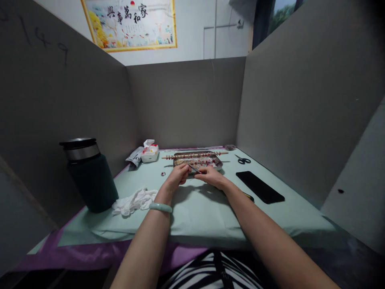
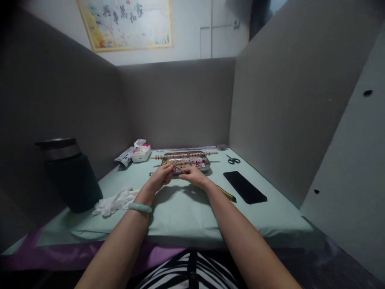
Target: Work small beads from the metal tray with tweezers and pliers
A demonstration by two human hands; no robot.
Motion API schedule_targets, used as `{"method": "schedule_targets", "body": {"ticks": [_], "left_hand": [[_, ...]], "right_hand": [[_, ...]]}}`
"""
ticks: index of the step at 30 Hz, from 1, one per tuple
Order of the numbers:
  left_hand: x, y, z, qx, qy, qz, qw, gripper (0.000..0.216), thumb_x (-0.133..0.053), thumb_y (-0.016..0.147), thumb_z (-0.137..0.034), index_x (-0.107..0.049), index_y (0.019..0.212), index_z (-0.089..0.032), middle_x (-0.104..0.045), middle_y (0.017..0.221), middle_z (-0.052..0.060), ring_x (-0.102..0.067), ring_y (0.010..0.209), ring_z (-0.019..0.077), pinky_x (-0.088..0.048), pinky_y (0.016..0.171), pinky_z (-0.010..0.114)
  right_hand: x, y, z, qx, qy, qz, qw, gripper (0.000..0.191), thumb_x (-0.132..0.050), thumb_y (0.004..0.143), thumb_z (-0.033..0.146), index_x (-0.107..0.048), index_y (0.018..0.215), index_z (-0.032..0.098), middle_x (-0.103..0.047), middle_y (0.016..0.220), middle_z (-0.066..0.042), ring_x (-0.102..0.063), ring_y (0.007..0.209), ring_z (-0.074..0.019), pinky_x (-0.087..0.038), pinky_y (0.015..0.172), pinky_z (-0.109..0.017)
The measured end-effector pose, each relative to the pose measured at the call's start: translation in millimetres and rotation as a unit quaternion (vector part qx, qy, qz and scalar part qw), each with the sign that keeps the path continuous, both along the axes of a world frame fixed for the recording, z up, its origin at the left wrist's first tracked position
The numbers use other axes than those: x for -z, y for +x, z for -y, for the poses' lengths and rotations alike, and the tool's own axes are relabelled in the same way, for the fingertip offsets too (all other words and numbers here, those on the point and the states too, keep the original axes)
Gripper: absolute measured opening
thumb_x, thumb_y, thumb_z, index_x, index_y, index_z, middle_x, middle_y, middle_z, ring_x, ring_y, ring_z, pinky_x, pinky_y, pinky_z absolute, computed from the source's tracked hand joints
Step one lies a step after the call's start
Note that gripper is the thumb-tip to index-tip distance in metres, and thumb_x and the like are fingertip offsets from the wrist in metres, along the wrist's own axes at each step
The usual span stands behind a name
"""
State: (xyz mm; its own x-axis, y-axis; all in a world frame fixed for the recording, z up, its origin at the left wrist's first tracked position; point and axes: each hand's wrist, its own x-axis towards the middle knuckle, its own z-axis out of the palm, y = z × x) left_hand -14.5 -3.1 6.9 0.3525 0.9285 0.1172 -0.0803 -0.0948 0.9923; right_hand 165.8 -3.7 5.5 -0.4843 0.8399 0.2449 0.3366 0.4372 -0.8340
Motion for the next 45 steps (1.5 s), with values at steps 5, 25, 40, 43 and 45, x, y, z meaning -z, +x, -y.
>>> {"method": "schedule_targets", "body": {"ticks": [5,25,40,43,45], "left_hand": [[1.9,3.1,-3.7,-0.026,0.001,-0.024,0.999,0.024,-0.050,0.081,-0.040,-0.045,0.072,-0.018,-0.025,0.045,-0.010,-0.015,0.033,0.0028,-0.008,0.034,0.017],[3.2,8.7,-4.7,-0.095,0.039,-0.052,0.993,0.026,-0.044,0.083,-0.036,-0.056,0.082,-0.012,-0.041,0.052,-0.004,-0.031,0.036,0.0045,-0.027,0.035,0.018],[1.9,8.1,-3.4,-0.109,0.006,-0.046,0.993,0.017,-0.049,0.080,-0.032,-0.052,0.076,-0.015,-0.026,0.047,-0.009,-0.017,0.035,0.0025,-0.012,0.035,0.016],[1.3,8.4,-2.7,-0.114,0.015,-0.046,0.992,0.019,-0.049,0.081,-0.033,-0.053,0.077,-0.015,-0.027,0.047,-0.009,-0.019,0.035,0.0026,-0.014,0.035,0.016],[1.3,8.7,-2.7,-0.120,0.031,-0.049,0.991,0.019,-0.049,0.081,-0.033,-0.054,0.077,-0.015,-0.028,0.046,-0.009,-0.021,0.034,0.0029,-0.016,0.034,0.016]], "right_hand": [[2.8,-1.4,-1.3,0.005,-0.037,-0.005,0.999,0.026,-0.056,0.069,0.041,-0.052,0.064,0.016,-0.036,0.051,0.007,-0.030,0.049,-0.0071,-0.020,0.048,-0.023],[7.3,-6.2,-6.8,0.062,0.004,-0.019,0.998,0.024,-0.057,0.068,0.037,-0.061,0.070,0.014,-0.042,0.057,0.004,-0.032,0.055,-0.0083,-0.022,0.052,-0.024],[11.3,-6.5,-9.8,0.068,0.037,0.011,0.997,0.028,-0.056,0.070,0.042,-0.052,0.060,0.015,-0.038,0.054,0.006,-0.032,0.054,-0.0082,-0.021,0.052,-0.024],[11.5,-6.9,-10.6,0.079,0.061,0.034,0.994,0.028,-0.055,0.072,0.042,-0.057,0.065,0.015,-0.043,0.056,0.004,-0.034,0.055,-0.0088,-0.023,0.054,-0.024],[12.1,-7.5,-10.8,0.091,0.084,0.057,0.991,0.027,-0.055,0.073,0.040,-0.060,0.068,0.014,-0.046,0.057,0.004,-0.037,0.056,-0.0093,-0.023,0.054,-0.024]]}}
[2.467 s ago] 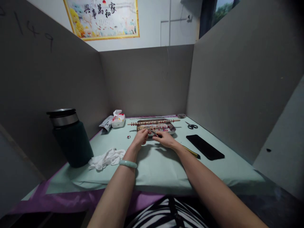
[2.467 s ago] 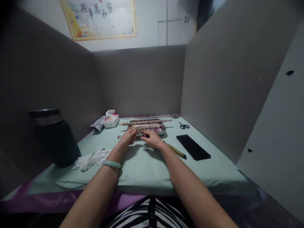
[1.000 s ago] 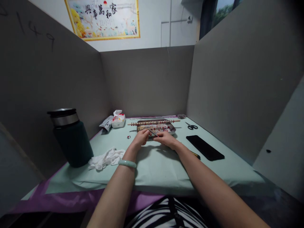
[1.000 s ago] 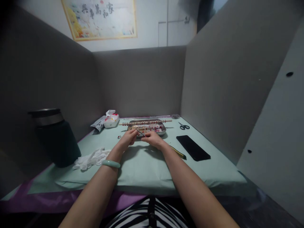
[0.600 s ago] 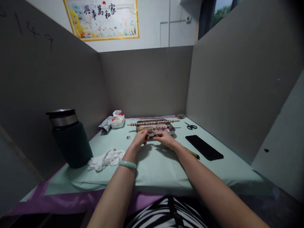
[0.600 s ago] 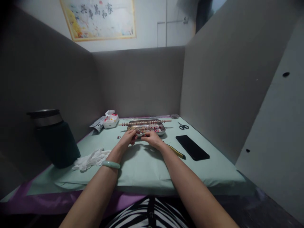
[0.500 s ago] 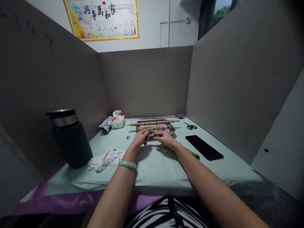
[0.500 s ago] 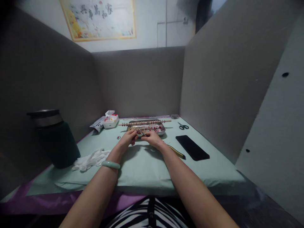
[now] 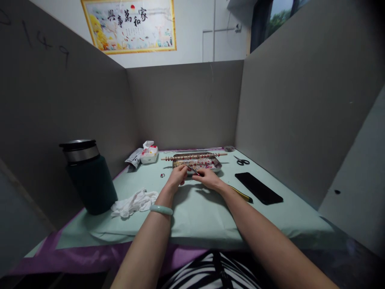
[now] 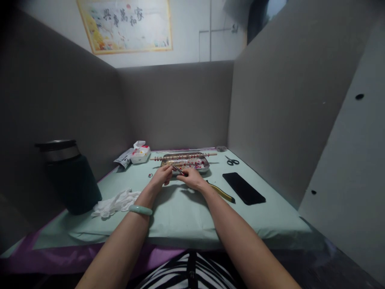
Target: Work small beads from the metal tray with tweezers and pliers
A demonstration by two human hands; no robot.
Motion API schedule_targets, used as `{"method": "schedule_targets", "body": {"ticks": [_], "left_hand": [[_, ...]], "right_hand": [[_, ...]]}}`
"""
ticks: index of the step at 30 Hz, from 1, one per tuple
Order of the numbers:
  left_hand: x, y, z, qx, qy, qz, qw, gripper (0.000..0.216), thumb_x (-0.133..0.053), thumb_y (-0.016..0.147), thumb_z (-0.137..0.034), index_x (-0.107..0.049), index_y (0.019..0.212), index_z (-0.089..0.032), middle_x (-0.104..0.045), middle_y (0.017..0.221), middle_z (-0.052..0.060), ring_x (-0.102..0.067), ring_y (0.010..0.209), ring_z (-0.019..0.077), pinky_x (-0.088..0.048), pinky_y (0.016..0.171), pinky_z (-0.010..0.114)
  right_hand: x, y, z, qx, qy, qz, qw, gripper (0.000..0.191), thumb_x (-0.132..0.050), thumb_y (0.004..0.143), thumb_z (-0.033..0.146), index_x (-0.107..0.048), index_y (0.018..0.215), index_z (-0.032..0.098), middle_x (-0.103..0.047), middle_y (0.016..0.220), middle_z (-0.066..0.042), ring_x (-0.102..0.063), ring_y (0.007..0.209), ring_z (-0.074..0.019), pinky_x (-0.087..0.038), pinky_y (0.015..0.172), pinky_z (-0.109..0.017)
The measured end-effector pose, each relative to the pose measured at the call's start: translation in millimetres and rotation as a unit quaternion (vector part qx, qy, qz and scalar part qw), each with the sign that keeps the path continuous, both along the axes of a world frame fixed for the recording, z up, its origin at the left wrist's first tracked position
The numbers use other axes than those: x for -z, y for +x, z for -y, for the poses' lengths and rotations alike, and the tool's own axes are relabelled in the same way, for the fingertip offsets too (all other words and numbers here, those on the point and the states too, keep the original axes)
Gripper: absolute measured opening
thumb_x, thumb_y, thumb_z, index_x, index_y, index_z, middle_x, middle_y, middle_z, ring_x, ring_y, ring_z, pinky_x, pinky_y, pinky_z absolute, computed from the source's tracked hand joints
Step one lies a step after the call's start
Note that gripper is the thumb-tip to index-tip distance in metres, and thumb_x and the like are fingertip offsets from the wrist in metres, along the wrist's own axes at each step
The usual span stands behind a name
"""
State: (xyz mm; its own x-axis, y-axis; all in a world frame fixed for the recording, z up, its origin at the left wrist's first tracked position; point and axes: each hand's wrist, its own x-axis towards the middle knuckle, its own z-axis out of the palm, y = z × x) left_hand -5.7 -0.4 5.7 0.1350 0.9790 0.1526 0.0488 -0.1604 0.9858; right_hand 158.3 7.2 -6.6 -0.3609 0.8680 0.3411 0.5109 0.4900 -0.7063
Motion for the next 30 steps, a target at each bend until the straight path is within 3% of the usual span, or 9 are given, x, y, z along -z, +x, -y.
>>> {"method": "schedule_targets", "body": {"ticks": [6,15,24,30], "left_hand": [[1.4,1.2,-2.7,-0.024,0.014,-0.042,0.999,0.020,-0.047,0.082,-0.029,-0.056,0.074,-0.013,-0.033,0.045,-0.008,-0.026,0.032,0.0034,-0.021,0.033,0.017],[7.4,1.8,-9.4,-0.077,0.048,-0.141,0.986,0.022,-0.044,0.081,-0.024,-0.057,0.067,-0.013,-0.039,0.044,-0.006,-0.034,0.030,0.0051,-0.022,0.033,0.019],[8.1,1.1,-8.1,-0.047,0.040,-0.122,0.991,0.024,-0.044,0.082,-0.026,-0.047,0.060,-0.016,-0.043,0.041,-0.005,-0.034,0.030,0.0058,-0.024,0.033,0.019],[2.8,-0.2,-1.9,-0.026,0.007,-0.053,0.998,0.023,-0.048,0.082,-0.033,-0.055,0.072,-0.014,-0.039,0.044,-0.007,-0.030,0.032,0.0035,-0.025,0.035,0.017]], "right_hand": [[5.6,-1.4,-0.2,0.058,0.095,0.067,0.992,0.022,-0.053,0.075,0.034,-0.066,0.074,0.016,-0.058,0.064,0.000,-0.044,0.060,-0.0110,-0.025,0.055,-0.023],[9.5,-1.2,-0.4,0.095,0.123,0.134,0.979,0.022,-0.052,0.076,0.035,-0.067,0.076,0.019,-0.064,0.069,-0.002,-0.048,0.061,-0.0123,-0.023,0.053,-0.023],[9.7,-1.4,-0.4,0.110,0.135,0.149,0.973,0.024,-0.051,0.077,0.036,-0.069,0.081,0.020,-0.065,0.072,-0.002,-0.048,0.062,-0.0127,-0.024,0.054,-0.024],[5.5,-1.4,-0.1,0.078,0.106,0.104,0.986,0.023,-0.051,0.075,0.034,-0.067,0.072,0.017,-0.059,0.063,0.000,-0.045,0.058,-0.0112,-0.025,0.054,-0.023]]}}
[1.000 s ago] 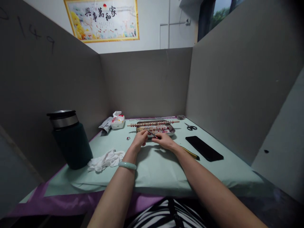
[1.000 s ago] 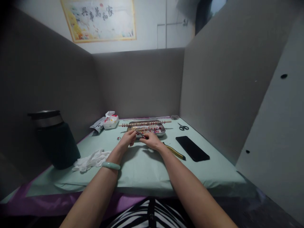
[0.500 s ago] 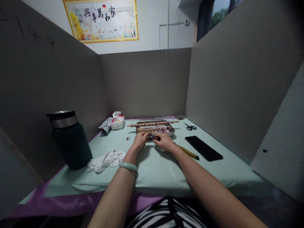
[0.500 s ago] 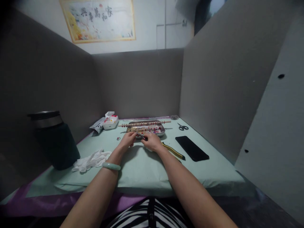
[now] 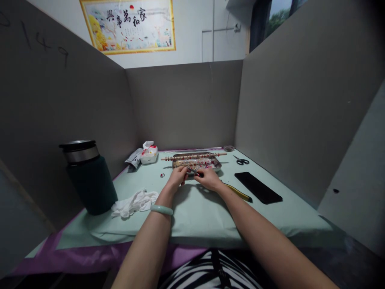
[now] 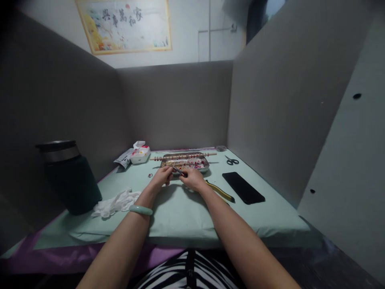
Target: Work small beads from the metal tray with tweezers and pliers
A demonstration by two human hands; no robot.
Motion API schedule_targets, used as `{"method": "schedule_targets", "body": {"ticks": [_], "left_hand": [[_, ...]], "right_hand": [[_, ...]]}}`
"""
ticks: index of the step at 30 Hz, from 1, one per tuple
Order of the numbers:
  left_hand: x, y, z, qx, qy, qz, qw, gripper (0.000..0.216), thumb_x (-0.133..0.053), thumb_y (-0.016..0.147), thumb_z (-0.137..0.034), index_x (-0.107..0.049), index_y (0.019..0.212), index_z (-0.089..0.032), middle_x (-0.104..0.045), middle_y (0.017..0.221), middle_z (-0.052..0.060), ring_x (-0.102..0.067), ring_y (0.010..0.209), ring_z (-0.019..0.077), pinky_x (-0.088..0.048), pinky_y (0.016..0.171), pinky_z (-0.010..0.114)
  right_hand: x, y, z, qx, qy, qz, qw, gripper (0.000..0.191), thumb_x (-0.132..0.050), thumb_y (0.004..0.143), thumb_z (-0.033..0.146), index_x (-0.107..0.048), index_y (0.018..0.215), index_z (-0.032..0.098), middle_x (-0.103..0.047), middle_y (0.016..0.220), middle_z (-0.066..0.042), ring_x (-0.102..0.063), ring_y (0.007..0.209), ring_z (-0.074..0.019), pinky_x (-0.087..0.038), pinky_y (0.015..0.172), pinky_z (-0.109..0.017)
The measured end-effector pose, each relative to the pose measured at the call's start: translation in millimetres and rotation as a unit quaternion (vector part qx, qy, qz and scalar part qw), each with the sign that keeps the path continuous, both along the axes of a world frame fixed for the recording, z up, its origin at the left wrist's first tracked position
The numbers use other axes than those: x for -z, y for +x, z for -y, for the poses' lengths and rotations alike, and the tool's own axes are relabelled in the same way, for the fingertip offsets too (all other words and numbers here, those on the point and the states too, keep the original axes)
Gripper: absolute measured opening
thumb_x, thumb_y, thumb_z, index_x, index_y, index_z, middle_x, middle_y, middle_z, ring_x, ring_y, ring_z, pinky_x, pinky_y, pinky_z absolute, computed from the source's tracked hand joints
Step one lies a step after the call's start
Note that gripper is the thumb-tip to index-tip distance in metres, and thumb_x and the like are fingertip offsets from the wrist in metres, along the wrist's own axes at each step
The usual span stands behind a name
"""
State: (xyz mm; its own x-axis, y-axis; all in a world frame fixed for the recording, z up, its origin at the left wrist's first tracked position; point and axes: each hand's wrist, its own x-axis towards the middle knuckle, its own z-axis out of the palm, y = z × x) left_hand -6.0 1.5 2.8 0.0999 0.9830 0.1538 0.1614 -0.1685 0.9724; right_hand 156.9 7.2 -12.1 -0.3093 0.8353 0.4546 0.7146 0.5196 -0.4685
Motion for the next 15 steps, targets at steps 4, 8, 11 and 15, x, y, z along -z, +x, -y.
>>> {"method": "schedule_targets", "body": {"ticks": [4,8,11,15], "left_hand": [[-1.2,-2.5,4.1,0.034,-0.035,0.049,0.998,0.028,-0.047,0.082,-0.039,-0.057,0.079,-0.013,-0.036,0.048,-0.007,-0.026,0.034,0.0027,-0.023,0.035,0.017],[-0.8,-4.1,3.7,0.054,-0.039,0.082,0.994,0.027,-0.052,0.080,-0.041,-0.055,0.078,-0.014,-0.026,0.046,-0.010,-0.018,0.034,0.0020,-0.013,0.036,0.016],[-0.6,-4.1,2.2,0.087,-0.025,0.116,0.989,0.028,-0.054,0.079,-0.043,-0.053,0.079,-0.015,-0.023,0.045,-0.011,-0.014,0.035,0.0020,-0.010,0.037,0.016],[-1.4,-3.1,2.5,0.089,-0.020,0.118,0.989,0.030,-0.055,0.078,-0.045,-0.054,0.080,-0.015,-0.023,0.045,-0.011,-0.015,0.035,0.0022,-0.010,0.037,0.017]], "right_hand": [[-2.8,0.7,1.2,-0.022,-0.026,-0.041,0.999,0.022,-0.052,0.074,0.033,-0.065,0.070,0.016,-0.055,0.060,0.001,-0.043,0.058,-0.0106,-0.026,0.055,-0.022],[-6.7,1.5,3.9,-0.062,-0.080,-0.104,0.989,0.021,-0.054,0.071,0.034,-0.061,0.065,0.014,-0.048,0.057,0.003,-0.038,0.057,-0.0097,-0.025,0.054,-0.023],[-11.2,1.6,7.4,-0.114,-0.163,-0.173,0.965,0.023,-0.055,0.070,0.036,-0.059,0.067,0.014,-0.042,0.055,0.005,-0.034,0.054,-0.0086,-0.025,0.053,-0.023],[-14.0,1.4,9.1,-0.110,-0.177,-0.196,0.958,0.023,-0.058,0.067,0.036,-0.059,0.066,0.014,-0.041,0.055,0.004,-0.033,0.055,-0.0084,-0.024,0.053,-0.023]]}}
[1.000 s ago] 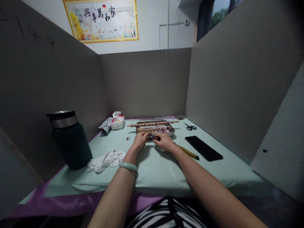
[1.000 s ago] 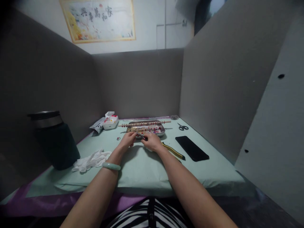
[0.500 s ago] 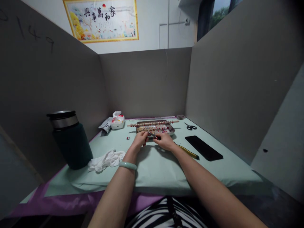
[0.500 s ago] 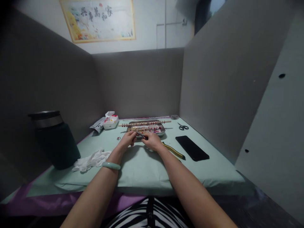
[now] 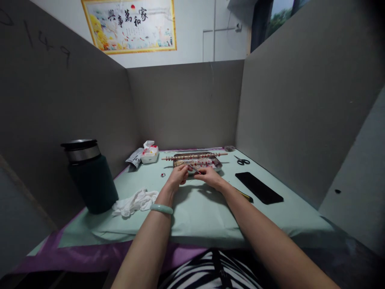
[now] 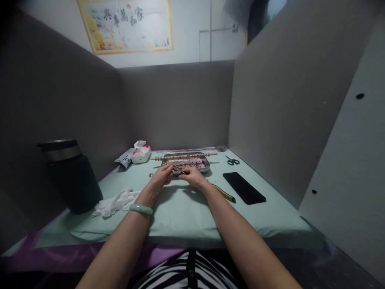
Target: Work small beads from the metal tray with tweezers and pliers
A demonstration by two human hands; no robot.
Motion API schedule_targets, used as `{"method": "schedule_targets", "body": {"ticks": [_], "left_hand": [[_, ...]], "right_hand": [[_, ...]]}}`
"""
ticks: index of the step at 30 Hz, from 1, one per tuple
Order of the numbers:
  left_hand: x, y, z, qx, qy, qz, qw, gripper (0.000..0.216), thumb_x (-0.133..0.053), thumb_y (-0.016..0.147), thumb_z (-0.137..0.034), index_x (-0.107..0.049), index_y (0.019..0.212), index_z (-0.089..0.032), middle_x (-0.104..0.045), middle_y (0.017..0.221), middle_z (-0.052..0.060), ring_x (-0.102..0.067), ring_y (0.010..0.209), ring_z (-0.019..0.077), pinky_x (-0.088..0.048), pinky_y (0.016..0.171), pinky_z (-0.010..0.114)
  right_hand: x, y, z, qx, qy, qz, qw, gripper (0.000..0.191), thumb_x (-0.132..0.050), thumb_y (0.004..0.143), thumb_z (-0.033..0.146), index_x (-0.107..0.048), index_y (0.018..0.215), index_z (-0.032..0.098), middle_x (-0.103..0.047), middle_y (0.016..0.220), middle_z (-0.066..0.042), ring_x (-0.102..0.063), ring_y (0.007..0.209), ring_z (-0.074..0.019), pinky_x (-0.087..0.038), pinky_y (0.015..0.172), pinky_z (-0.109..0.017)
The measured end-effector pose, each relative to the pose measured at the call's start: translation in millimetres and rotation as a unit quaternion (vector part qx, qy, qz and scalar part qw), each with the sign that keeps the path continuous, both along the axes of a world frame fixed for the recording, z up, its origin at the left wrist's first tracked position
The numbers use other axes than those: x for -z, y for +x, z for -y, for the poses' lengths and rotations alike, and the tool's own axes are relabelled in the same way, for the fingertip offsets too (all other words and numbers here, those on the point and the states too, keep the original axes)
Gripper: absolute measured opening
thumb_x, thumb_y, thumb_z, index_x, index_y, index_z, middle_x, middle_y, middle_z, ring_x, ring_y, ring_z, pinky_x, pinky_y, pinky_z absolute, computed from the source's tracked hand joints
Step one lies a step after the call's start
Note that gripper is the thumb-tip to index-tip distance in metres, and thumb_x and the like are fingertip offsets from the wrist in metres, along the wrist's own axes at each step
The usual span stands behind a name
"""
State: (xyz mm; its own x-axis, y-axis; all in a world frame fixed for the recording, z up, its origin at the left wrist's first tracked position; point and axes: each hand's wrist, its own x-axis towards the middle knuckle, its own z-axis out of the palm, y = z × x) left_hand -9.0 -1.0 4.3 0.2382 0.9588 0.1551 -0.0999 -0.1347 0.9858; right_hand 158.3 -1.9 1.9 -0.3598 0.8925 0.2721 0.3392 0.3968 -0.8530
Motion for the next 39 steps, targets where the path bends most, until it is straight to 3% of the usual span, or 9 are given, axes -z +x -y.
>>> {"method": "schedule_targets", "body": {"ticks": [7,17,25,30,35,39], "left_hand": [[-2.4,-0.7,3.2,0.000,-0.028,-0.039,0.999,0.031,-0.051,0.080,-0.044,-0.055,0.082,-0.013,-0.033,0.050,-0.008,-0.022,0.036,0.0028,-0.019,0.037,0.018],[-0.6,-1.3,-1.0,-0.010,-0.019,-0.022,1.000,0.027,-0.051,0.081,-0.044,-0.051,0.078,-0.016,-0.023,0.045,-0.010,-0.015,0.035,0.0024,-0.010,0.036,0.017],[0.0,-0.3,-0.9,-0.004,-0.017,-0.037,0.999,0.027,-0.050,0.081,-0.043,-0.050,0.075,-0.016,-0.025,0.043,-0.010,-0.014,0.033,0.0023,-0.008,0.035,0.016],[2.0,-1.9,-3.2,-0.002,-0.014,-0.036,0.999,0.027,-0.050,0.081,-0.044,-0.048,0.074,-0.017,-0.026,0.043,-0.010,-0.014,0.033,0.0022,-0.008,0.034,0.016],[1.3,-3.8,-1.8,0.052,0.001,-0.004,0.999,0.028,-0.053,0.079,-0.045,-0.049,0.077,-0.017,-0.024,0.043,-0.011,-0.012,0.033,0.0023,-0.009,0.035,0.017],[1.7,-1.0,-3.0,-0.016,-0.009,-0.053,0.998,0.026,-0.052,0.081,-0.041,-0.049,0.073,-0.017,-0.026,0.042,-0.010,-0.015,0.032,0.0023,-0.009,0.035,0.017]], "right_hand": [[4.3,1.0,-5.2,0.025,0.029,0.022,0.999,0.023,-0.058,0.067,0.036,-0.061,0.065,0.013,-0.044,0.056,0.004,-0.035,0.057,-0.0089,-0.024,0.054,-0.023],[6.4,-0.9,-6.2,0.006,0.056,0.043,0.997,0.027,-0.056,0.072,0.036,-0.067,0.080,0.012,-0.050,0.062,0.002,-0.038,0.059,-0.0092,-0.026,0.055,-0.022],[9.7,-2.9,-8.1,0.019,0.106,0.068,0.992,0.026,-0.054,0.074,0.033,-0.069,0.083,0.013,-0.056,0.066,0.001,-0.043,0.063,-0.0105,-0.029,0.058,-0.022],[7.0,-2.3,-5.1,0.006,0.082,0.042,0.996,0.024,-0.054,0.072,0.034,-0.065,0.073,0.013,-0.050,0.060,0.003,-0.038,0.059,-0.0092,-0.026,0.055,-0.022],[3.5,-0.3,-1.4,-0.038,-0.017,-0.003,0.999,0.025,-0.056,0.071,0.038,-0.060,0.070,0.014,-0.038,0.051,0.006,-0.030,0.049,-0.0074,-0.022,0.049,-0.022],[5.1,-1.1,-2.7,-0.002,0.031,0.020,0.999,0.023,-0.057,0.068,0.036,-0.060,0.065,0.014,-0.040,0.052,0.005,-0.032,0.053,-0.0079,-0.022,0.051,-0.023]]}}
